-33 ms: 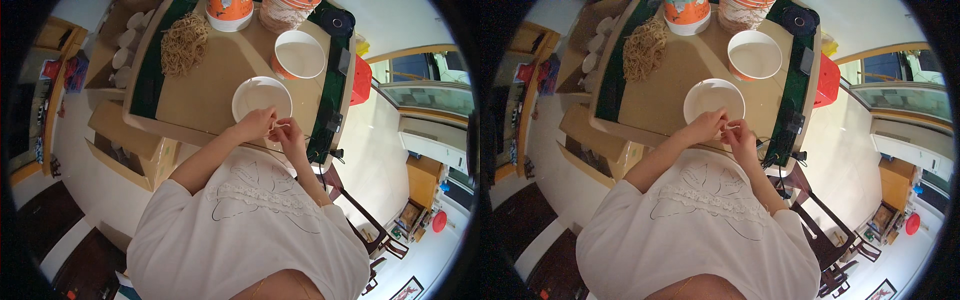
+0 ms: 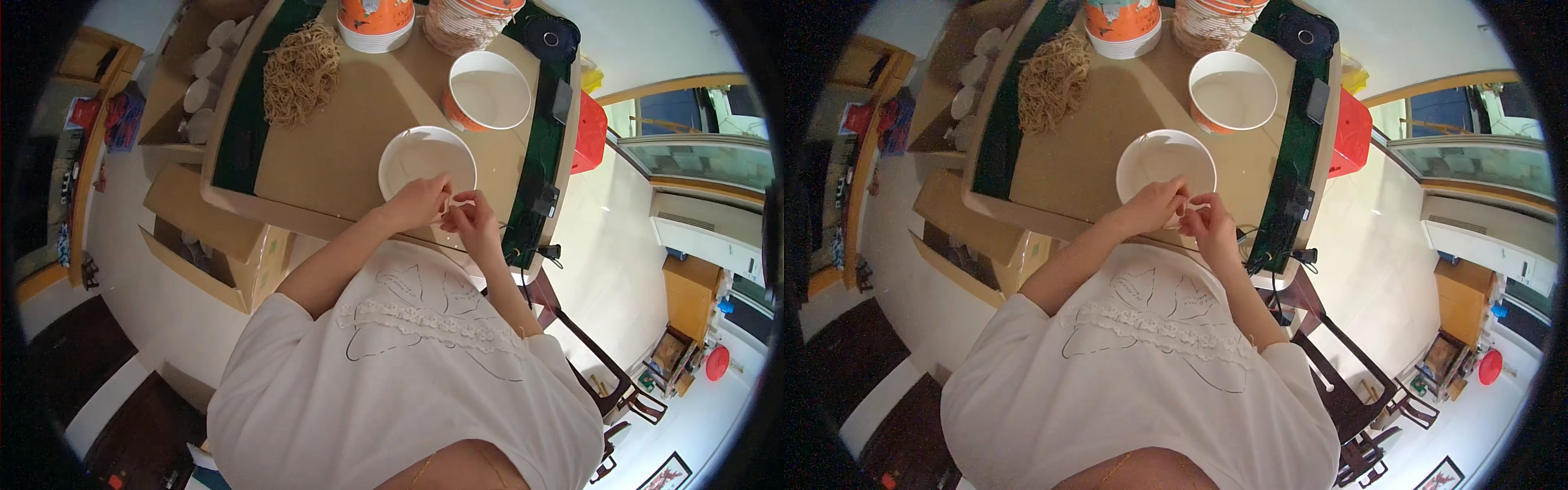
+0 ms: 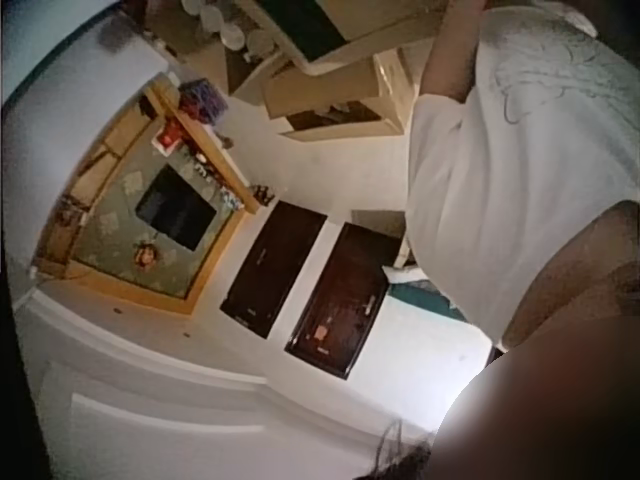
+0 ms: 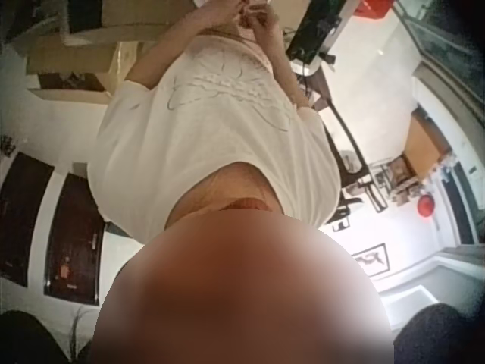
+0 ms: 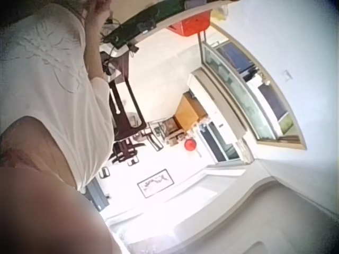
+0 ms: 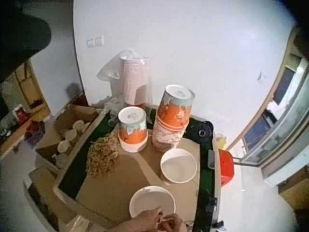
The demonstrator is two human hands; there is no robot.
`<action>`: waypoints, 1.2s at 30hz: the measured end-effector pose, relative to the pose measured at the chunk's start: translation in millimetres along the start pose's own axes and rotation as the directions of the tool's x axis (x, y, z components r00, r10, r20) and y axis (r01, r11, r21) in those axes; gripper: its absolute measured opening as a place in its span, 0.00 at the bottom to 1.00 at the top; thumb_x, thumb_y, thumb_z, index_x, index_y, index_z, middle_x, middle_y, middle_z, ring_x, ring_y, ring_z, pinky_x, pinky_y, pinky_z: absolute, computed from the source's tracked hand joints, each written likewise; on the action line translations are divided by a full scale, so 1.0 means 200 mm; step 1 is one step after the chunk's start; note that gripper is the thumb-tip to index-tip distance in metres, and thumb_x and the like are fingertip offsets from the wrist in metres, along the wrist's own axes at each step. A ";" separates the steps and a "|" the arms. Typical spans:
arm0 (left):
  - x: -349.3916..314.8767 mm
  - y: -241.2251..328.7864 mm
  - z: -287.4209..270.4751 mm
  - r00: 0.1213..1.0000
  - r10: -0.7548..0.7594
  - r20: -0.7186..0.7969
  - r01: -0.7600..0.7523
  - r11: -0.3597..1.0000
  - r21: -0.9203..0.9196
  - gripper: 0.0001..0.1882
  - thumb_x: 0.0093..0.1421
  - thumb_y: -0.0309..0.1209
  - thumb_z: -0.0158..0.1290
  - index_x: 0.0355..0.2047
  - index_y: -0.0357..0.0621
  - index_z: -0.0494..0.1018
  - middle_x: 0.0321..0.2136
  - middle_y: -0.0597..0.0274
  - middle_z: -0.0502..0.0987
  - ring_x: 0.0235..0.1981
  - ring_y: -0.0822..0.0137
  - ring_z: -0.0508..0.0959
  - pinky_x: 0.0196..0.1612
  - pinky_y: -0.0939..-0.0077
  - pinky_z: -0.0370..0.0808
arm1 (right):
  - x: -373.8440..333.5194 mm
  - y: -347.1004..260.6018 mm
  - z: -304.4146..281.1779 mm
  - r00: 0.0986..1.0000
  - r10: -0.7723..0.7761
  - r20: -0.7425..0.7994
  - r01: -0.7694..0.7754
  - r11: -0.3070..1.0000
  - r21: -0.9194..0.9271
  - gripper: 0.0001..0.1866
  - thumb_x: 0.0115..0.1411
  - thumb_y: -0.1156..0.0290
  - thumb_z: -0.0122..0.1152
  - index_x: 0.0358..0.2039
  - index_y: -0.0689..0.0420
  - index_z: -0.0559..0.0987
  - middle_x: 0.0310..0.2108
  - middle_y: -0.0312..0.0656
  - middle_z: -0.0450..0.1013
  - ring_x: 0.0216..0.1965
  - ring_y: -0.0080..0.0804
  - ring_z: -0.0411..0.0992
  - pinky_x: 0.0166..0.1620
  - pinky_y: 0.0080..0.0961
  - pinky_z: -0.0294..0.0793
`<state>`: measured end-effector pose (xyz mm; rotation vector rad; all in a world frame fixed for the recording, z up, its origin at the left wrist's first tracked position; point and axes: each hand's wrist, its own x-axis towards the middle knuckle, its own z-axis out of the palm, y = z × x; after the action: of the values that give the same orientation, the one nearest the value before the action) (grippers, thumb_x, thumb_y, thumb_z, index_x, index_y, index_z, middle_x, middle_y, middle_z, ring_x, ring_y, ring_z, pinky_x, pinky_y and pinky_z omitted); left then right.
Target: Organizing and preparing paper bowls and rubber bands for packaging.
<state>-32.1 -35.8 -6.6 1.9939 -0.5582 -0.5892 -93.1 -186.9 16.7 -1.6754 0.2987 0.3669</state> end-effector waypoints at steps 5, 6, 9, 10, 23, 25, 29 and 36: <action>0.01 -0.03 0.02 0.998 -0.046 -0.033 0.043 0.995 -0.087 0.05 0.59 0.27 0.43 0.32 0.38 0.63 0.22 0.52 0.75 0.26 0.54 0.76 0.31 0.64 0.71 | 0.05 -0.04 -0.06 0.997 0.076 0.028 -0.076 0.997 -0.003 0.05 0.60 0.77 0.49 0.37 0.63 0.67 0.23 0.42 0.72 0.23 0.23 0.71 0.25 0.16 0.70; 0.00 -0.03 0.01 0.998 -0.057 -0.029 0.053 0.992 -0.113 0.06 0.58 0.28 0.43 0.32 0.39 0.63 0.22 0.52 0.75 0.27 0.53 0.76 0.31 0.62 0.71 | 0.04 -0.03 -0.07 0.998 0.050 0.034 -0.049 0.998 -0.028 0.04 0.59 0.77 0.50 0.35 0.63 0.68 0.22 0.40 0.71 0.22 0.21 0.70 0.24 0.15 0.69; -0.01 -0.07 0.03 0.998 -0.037 -0.057 0.032 0.996 -0.080 0.06 0.57 0.28 0.44 0.33 0.40 0.63 0.22 0.53 0.75 0.27 0.52 0.76 0.31 0.61 0.71 | -0.01 0.00 -0.10 0.999 0.042 0.033 -0.039 0.995 -0.097 0.04 0.58 0.76 0.52 0.32 0.63 0.70 0.21 0.38 0.71 0.20 0.19 0.68 0.23 0.15 0.68; -0.01 -0.08 0.04 0.997 -0.004 -0.083 0.003 1.000 -0.016 0.05 0.57 0.27 0.45 0.33 0.40 0.62 0.22 0.53 0.74 0.27 0.54 0.76 0.32 0.62 0.71 | -0.02 0.03 -0.12 0.998 0.060 0.022 -0.057 0.989 -0.137 0.05 0.57 0.75 0.54 0.30 0.63 0.71 0.20 0.37 0.71 0.19 0.19 0.68 0.23 0.16 0.68; -0.03 -0.01 0.02 0.995 0.081 0.064 -0.093 0.972 0.214 0.14 0.47 0.25 0.52 0.36 0.49 0.76 0.33 0.58 0.74 0.37 0.57 0.74 0.40 0.66 0.71 | -0.05 0.21 -0.10 0.981 0.175 -0.084 -0.162 0.977 0.141 0.11 0.61 0.66 0.50 0.35 0.62 0.73 0.28 0.38 0.73 0.25 0.21 0.70 0.29 0.17 0.72; -0.02 0.00 0.02 0.991 0.111 0.069 -0.123 0.975 0.187 0.10 0.47 0.26 0.52 0.32 0.49 0.77 0.32 0.58 0.74 0.37 0.57 0.74 0.40 0.66 0.71 | -0.05 0.22 -0.09 0.975 0.221 -0.013 -0.217 0.965 0.150 0.11 0.61 0.66 0.51 0.34 0.62 0.74 0.28 0.38 0.73 0.25 0.20 0.70 0.29 0.16 0.71; -0.02 0.02 0.01 0.989 0.103 0.106 -0.127 0.960 0.250 0.09 0.47 0.27 0.52 0.31 0.48 0.76 0.32 0.58 0.73 0.37 0.57 0.74 0.39 0.66 0.71 | -0.04 0.20 -0.09 0.975 0.221 -0.036 -0.208 0.953 0.218 0.11 0.61 0.66 0.51 0.33 0.61 0.74 0.27 0.38 0.73 0.25 0.20 0.70 0.28 0.16 0.71; -0.03 0.01 -0.01 0.981 0.152 0.120 -0.176 0.960 0.217 0.03 0.49 0.28 0.51 0.25 0.45 0.73 0.30 0.58 0.73 0.34 0.57 0.74 0.38 0.65 0.71 | -0.05 0.15 -0.09 0.942 0.330 0.065 -0.335 0.938 0.094 0.12 0.59 0.63 0.52 0.34 0.59 0.73 0.27 0.36 0.73 0.26 0.19 0.69 0.28 0.16 0.71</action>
<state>-35.1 -31.7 -2.1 2.1122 -0.8794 -0.5468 -112.6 -208.8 -4.9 -1.5113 0.5599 0.6325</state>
